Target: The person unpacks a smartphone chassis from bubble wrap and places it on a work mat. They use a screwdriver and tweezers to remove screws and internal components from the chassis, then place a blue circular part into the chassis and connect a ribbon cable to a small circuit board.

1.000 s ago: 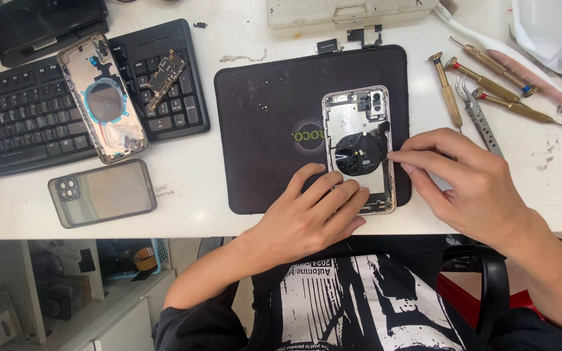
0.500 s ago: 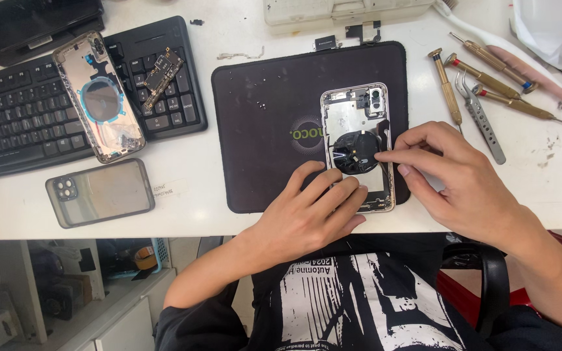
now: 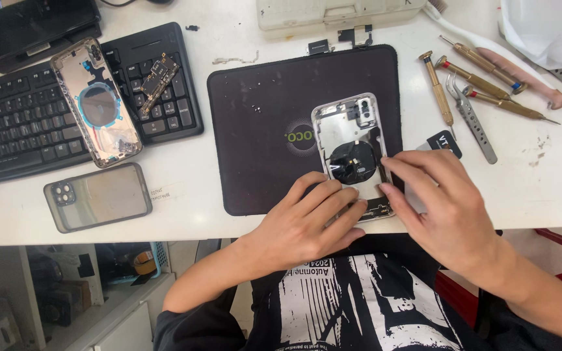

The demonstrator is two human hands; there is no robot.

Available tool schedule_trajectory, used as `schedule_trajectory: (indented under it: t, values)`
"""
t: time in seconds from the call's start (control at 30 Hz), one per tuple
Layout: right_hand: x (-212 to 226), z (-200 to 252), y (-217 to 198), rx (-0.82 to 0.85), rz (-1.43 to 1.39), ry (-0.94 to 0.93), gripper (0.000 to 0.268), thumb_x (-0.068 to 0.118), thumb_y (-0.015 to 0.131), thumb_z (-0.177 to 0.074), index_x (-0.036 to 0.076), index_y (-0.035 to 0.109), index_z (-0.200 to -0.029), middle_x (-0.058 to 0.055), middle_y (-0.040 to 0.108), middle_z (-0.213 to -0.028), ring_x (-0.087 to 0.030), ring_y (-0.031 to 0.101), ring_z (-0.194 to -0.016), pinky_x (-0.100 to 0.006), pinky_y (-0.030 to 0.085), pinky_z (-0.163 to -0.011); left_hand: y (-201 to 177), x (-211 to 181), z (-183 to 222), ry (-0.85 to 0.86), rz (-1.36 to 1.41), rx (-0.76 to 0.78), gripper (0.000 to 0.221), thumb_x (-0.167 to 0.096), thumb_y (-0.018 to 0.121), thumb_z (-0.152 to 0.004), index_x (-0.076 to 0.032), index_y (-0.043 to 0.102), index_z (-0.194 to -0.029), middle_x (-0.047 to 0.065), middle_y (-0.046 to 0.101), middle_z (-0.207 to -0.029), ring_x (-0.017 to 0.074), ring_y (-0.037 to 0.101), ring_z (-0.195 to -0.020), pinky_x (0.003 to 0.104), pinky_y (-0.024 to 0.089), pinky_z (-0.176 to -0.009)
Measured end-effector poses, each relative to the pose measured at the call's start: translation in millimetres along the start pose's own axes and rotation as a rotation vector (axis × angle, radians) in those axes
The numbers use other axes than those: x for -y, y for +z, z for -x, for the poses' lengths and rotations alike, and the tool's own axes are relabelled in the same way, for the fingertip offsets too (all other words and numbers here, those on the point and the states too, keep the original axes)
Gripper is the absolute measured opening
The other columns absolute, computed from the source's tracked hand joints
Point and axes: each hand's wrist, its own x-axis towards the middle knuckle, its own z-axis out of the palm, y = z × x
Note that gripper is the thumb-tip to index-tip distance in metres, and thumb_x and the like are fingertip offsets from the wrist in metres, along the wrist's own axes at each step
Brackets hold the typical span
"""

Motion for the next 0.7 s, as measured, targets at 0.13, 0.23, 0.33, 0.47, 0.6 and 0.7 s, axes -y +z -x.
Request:
schedule_trajectory:
  t: [0.13, 0.23, 0.33, 0.47, 0.6, 0.7]
  values:
    - [1, -4, 0, 0.009, -0.019, -0.023, 0.03, -0.001, 0.076, -0.084, 0.0, 0.071, -0.114, -0.012, 0.071, -0.109, -0.028, 0.067, -0.095, -0.039, 0.055, -0.082, -3, -5, -1, 0.047, 0.035, 0.065, 0.045, -0.031, 0.079, -0.095, 0.0, 0.068, -0.126, 0.014, 0.066, -0.127, 0.028, 0.06, -0.123, 0.05, 0.044, -0.11]
    - [-7, -13, -1, 0.047, -0.09, -0.009, 0.028, 0.0, 0.075, -0.087, 0.002, 0.072, -0.114, -0.011, 0.074, -0.106, -0.025, 0.07, -0.091, -0.036, 0.057, -0.079, -10, -6, -1, 0.076, -0.017, 0.124, 0.055, -0.034, 0.08, -0.095, -0.004, 0.062, -0.138, 0.013, 0.062, -0.137, 0.0272, 0.057, -0.132, 0.051, 0.041, -0.115]
    - [-16, -25, 0, 0.123, -0.167, 0.057, 0.029, 0.001, 0.074, -0.087, 0.003, 0.073, -0.115, -0.011, 0.076, -0.102, -0.021, 0.074, -0.084, -0.031, 0.059, -0.071, -20, 7, -9, 0.045, -0.162, 0.128, 0.074, -0.039, 0.079, -0.086, -0.006, 0.053, -0.146, 0.013, 0.057, -0.148, 0.0277, 0.053, -0.138, 0.051, 0.038, -0.117]
    - [-25, -37, 0, 0.168, -0.224, 0.046, 0.028, 0.002, 0.073, -0.091, 0.003, 0.073, -0.119, -0.01, 0.078, -0.105, -0.017, 0.077, -0.089, -0.027, 0.063, -0.073, -29, 17, -18, -0.126, -0.119, 0.192, 0.102, -0.058, 0.075, -0.067, 0.001, 0.047, -0.145, 0.02, 0.055, -0.143, 0.0375, 0.05, -0.136, 0.057, 0.035, -0.115]
    - [-28, -36, -19, 0.018, -0.22, 0.02, 0.023, -0.001, 0.07, -0.096, 0.001, 0.072, -0.119, -0.013, 0.076, -0.108, -0.019, 0.076, -0.094, -0.028, 0.061, -0.079, -26, 17, -15, -0.15, -0.137, 0.188, 0.086, -0.052, 0.077, -0.085, 0.001, 0.05, -0.147, 0.021, 0.057, -0.135, 0.0364, 0.055, -0.127, 0.054, 0.038, -0.116]
    - [-31, -34, -36, -0.118, -0.073, 0.025, 0.016, -0.006, 0.068, -0.098, -0.004, 0.072, -0.114, -0.017, 0.074, -0.105, -0.024, 0.073, -0.094, -0.032, 0.057, -0.08, -25, 18, -10, -0.09, -0.171, 0.205, 0.07, -0.049, 0.076, -0.096, 0.004, 0.056, -0.137, 0.021, 0.058, -0.136, 0.0358, 0.057, -0.12, 0.052, 0.042, -0.112]
